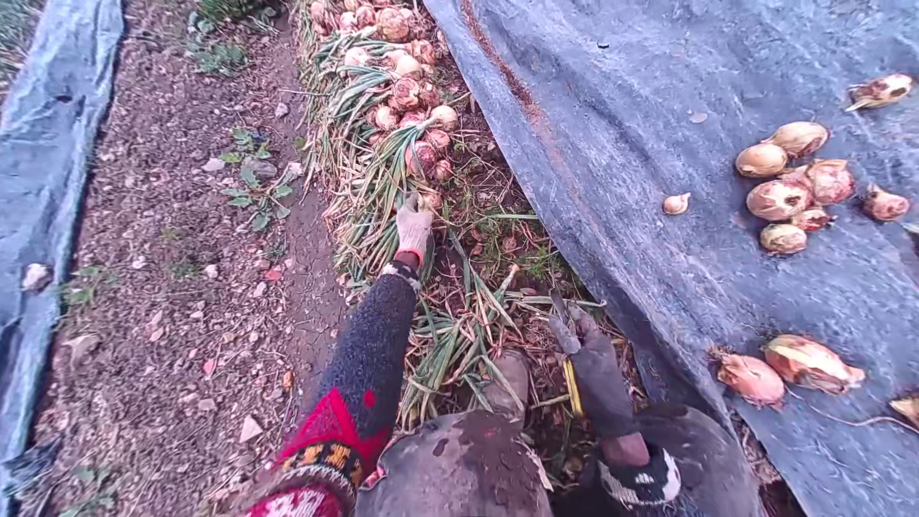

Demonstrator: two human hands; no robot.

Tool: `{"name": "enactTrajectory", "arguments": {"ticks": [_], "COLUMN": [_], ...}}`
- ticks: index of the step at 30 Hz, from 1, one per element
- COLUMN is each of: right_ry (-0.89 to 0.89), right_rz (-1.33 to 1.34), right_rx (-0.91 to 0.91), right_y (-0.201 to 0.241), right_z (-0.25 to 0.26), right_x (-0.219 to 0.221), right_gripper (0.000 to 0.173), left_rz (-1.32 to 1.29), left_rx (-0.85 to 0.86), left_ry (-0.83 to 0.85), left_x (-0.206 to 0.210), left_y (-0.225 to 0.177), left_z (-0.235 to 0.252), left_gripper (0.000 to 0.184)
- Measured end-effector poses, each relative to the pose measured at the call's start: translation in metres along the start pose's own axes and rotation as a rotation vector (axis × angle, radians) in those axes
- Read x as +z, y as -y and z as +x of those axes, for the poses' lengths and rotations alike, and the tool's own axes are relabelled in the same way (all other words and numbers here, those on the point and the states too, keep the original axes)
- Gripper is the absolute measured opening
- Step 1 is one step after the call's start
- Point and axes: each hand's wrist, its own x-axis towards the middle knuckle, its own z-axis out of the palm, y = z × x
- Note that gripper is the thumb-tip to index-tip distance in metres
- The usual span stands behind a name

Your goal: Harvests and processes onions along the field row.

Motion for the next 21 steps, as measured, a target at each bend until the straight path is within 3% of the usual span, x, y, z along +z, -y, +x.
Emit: {"name": "enactTrajectory", "arguments": {"ticks": [4,8,10,12,15,18,21], "right_ry": [0.04,0.111,0.204,0.251,0.264,0.301,0.211], "right_rz": [-0.106,-0.171,-0.044,0.141,0.348,0.351,0.317], "right_rx": [-0.092,-0.136,-0.199,-0.218,-0.169,-0.199,-0.182], "right_y": [0.001,0.002,0.001,0.001,0.003,-0.001,-0.002], "right_z": [-0.002,-0.01,-0.017,-0.026,-0.036,-0.041,-0.041], "right_x": [0.004,0.015,0.02,0.024,0.022,0.019,0.024], "right_gripper": [0.054,0.07,0.065,0.047,0.043,0.039,0.036], "left_rz": [-0.398,-0.577,-0.539,-0.429,-0.166,-0.13,-0.045], "left_rx": [0.103,0.063,0.081,0.169,0.443,0.498,0.522], "left_ry": [0.33,0.758,0.927,1.036,1.053,1.109,0.869], "left_x": [-0.034,-0.066,-0.078,-0.085,-0.092,-0.1,-0.089], "left_y": [-0.003,-0.022,-0.036,-0.048,-0.053,-0.054,-0.051], "left_z": [-0.073,-0.166,-0.208,-0.239,-0.257,-0.262,-0.278], "left_gripper": [0.064,0.065,0.063,0.058,0.055,0.059,0.05]}}
